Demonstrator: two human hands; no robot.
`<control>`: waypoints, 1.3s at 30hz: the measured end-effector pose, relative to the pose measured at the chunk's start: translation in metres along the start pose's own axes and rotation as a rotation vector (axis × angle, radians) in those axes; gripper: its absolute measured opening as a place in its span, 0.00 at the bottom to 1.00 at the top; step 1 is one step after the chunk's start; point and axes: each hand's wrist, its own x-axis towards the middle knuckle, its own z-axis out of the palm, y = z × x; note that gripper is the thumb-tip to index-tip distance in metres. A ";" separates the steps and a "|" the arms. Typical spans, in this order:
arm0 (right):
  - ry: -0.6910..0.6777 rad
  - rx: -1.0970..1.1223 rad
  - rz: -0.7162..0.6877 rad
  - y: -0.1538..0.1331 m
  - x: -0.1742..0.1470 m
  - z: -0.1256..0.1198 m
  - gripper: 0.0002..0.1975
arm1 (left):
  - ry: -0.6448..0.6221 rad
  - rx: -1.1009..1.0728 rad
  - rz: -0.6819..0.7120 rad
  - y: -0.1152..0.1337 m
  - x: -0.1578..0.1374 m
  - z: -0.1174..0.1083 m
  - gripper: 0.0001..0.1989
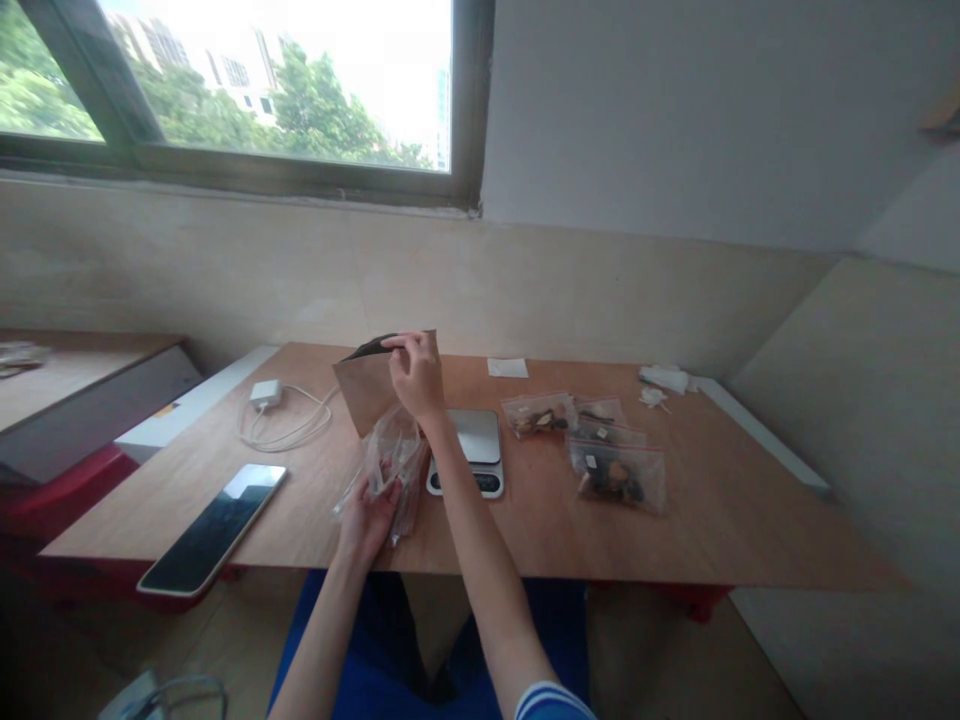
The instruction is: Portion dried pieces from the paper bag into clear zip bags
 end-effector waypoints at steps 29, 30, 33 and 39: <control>-0.263 0.304 0.570 0.013 -0.161 -0.033 0.16 | -0.309 0.404 0.164 -0.014 -0.001 -0.001 0.17; -0.292 0.317 0.566 0.013 -0.161 -0.034 0.15 | -0.318 0.408 0.164 -0.014 0.000 -0.002 0.17; -0.371 0.352 0.564 0.012 -0.161 -0.037 0.14 | -0.278 0.389 0.161 -0.015 0.001 -0.005 0.16; -0.377 0.353 0.540 0.008 -0.163 -0.034 0.14 | -0.143 0.343 0.133 -0.014 0.000 -0.003 0.15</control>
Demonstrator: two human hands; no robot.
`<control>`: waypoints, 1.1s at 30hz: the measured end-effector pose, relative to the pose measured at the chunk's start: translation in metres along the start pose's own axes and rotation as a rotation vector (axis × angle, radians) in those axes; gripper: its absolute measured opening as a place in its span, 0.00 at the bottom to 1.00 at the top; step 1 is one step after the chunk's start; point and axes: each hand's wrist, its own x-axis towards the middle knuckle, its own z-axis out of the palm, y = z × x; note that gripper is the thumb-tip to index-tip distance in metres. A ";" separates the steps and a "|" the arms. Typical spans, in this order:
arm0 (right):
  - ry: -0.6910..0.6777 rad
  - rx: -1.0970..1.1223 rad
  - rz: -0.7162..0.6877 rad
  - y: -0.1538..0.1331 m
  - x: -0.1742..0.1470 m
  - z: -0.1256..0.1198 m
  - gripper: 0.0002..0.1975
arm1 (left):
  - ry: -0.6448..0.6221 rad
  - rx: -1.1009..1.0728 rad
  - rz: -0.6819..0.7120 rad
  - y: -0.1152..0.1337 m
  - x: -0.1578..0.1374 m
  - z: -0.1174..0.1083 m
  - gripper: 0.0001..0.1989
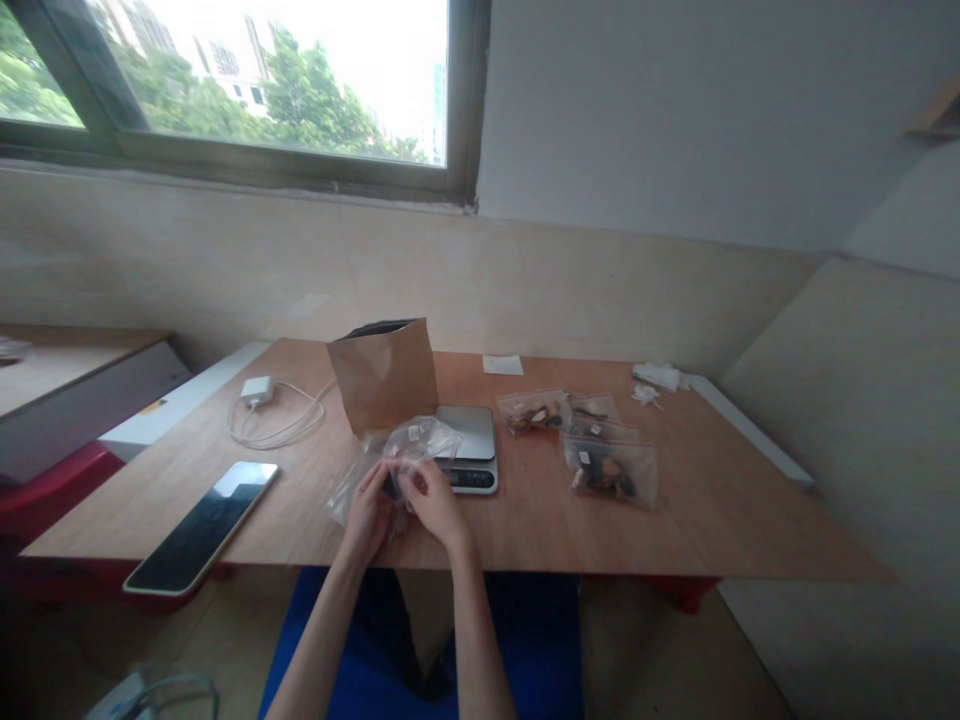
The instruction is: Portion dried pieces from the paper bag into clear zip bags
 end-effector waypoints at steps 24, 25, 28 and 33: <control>0.005 0.111 0.127 0.004 -0.002 0.006 0.14 | -0.104 0.017 0.027 0.006 -0.005 0.005 0.16; 0.012 0.090 0.130 0.006 -0.003 0.006 0.14 | -0.107 0.026 0.028 0.006 -0.005 0.004 0.16; 0.038 0.052 0.141 0.007 -0.004 0.005 0.14 | -0.108 0.027 0.036 0.006 -0.005 0.004 0.15; 0.075 0.062 0.082 -0.001 0.000 0.007 0.13 | -0.068 -0.018 0.026 0.007 -0.004 0.005 0.16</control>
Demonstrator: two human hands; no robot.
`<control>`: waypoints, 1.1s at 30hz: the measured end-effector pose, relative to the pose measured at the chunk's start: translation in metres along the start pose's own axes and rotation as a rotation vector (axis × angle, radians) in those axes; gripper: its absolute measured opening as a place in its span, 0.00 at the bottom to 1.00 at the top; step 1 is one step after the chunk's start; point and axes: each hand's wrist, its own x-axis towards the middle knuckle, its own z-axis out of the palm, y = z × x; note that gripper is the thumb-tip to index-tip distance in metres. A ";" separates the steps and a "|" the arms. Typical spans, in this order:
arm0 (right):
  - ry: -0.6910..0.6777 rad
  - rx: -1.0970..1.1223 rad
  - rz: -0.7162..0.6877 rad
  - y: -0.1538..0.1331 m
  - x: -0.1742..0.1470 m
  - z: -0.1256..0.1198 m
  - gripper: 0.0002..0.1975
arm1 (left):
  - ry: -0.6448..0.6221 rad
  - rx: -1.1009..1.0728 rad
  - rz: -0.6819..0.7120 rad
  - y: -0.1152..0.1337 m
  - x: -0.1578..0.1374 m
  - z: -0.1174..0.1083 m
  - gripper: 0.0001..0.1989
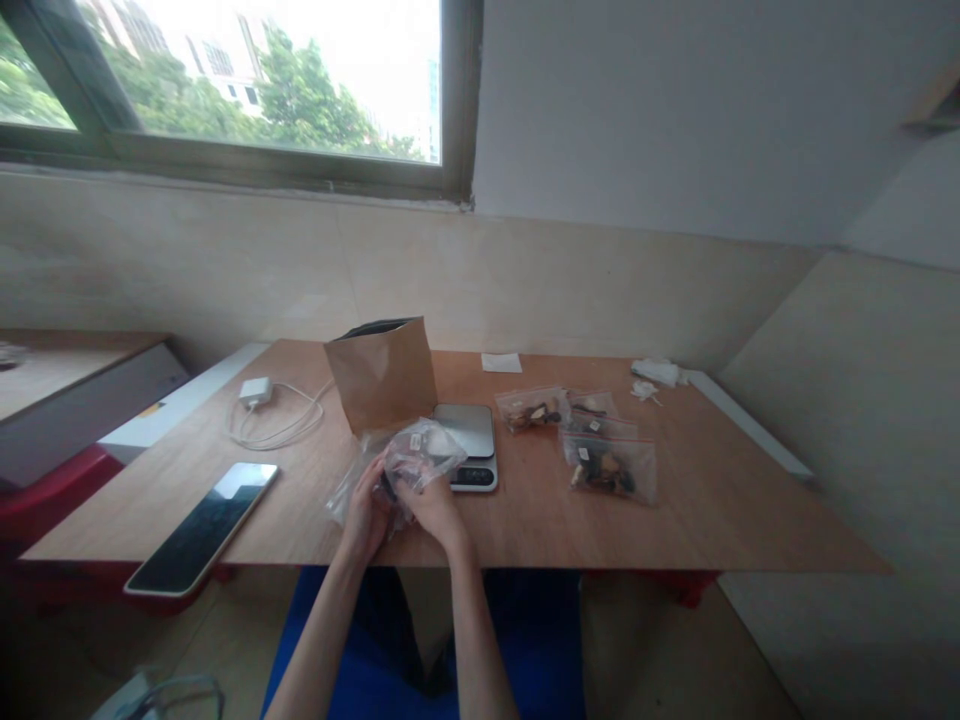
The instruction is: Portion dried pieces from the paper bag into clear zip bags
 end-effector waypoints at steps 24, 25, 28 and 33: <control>0.337 -0.250 -0.644 -0.112 0.142 -0.021 0.07 | 0.088 -0.213 -0.102 0.003 0.005 -0.003 0.10; 0.340 -0.277 -0.660 -0.113 0.152 -0.020 0.06 | 0.082 -0.214 -0.107 0.003 0.005 -0.004 0.10; 0.316 -0.366 -0.673 -0.112 0.171 -0.014 0.07 | 0.071 -0.224 -0.112 0.002 0.006 -0.006 0.10; 0.199 -0.489 -0.637 -0.103 0.176 -0.005 0.09 | 0.074 -0.236 -0.126 0.000 0.009 -0.009 0.11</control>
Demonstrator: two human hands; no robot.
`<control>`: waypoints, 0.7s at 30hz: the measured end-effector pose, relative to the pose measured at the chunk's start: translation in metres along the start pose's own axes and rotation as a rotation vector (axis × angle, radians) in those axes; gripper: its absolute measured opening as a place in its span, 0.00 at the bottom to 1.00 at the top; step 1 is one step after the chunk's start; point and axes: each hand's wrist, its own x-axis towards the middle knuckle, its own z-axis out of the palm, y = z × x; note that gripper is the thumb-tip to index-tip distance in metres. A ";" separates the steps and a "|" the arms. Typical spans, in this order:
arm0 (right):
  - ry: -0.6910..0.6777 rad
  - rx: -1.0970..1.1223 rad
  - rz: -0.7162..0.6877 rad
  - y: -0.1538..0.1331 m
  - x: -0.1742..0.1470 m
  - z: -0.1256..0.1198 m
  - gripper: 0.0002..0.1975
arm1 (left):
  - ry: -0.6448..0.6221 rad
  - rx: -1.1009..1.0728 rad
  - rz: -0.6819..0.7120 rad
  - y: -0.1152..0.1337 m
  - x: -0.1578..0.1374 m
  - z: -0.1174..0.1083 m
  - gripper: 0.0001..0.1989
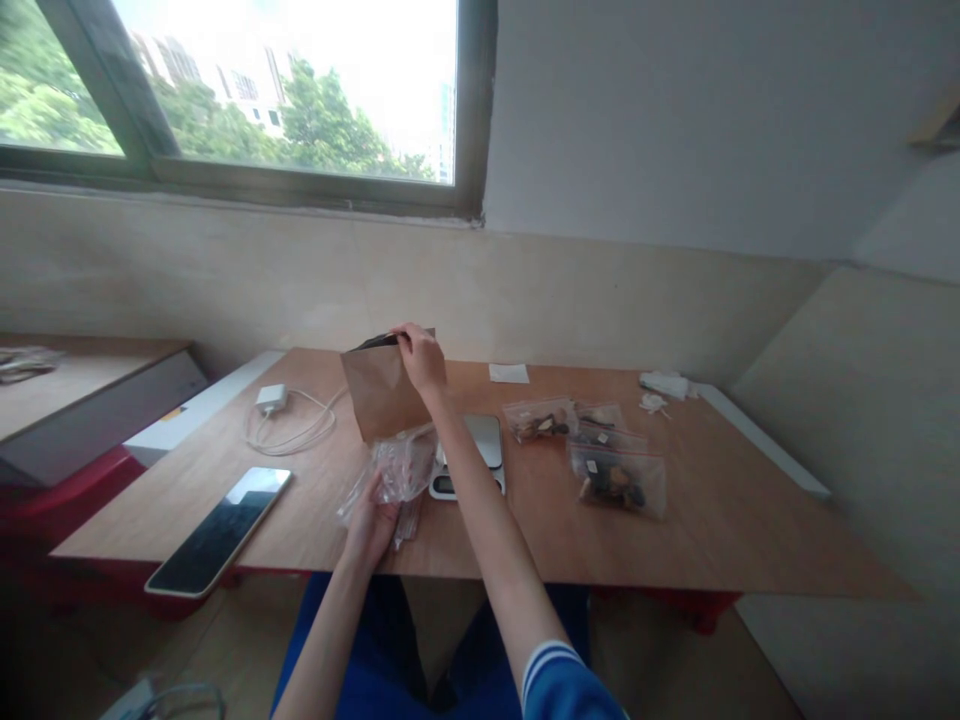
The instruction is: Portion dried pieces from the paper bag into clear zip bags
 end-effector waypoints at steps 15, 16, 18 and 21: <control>0.126 -0.053 -0.053 -0.007 -0.030 -0.003 0.15 | -0.002 -0.031 -0.013 0.003 -0.004 0.005 0.12; 0.158 -0.055 -0.024 -0.009 -0.038 -0.006 0.15 | 0.003 -0.033 -0.011 0.003 -0.005 0.006 0.11; 0.191 -0.070 0.051 -0.013 -0.059 -0.009 0.13 | 0.014 -0.036 -0.006 0.004 -0.006 0.008 0.11; 0.192 -0.108 0.181 -0.013 -0.099 -0.007 0.10 | 0.013 -0.036 0.000 0.004 -0.008 0.009 0.10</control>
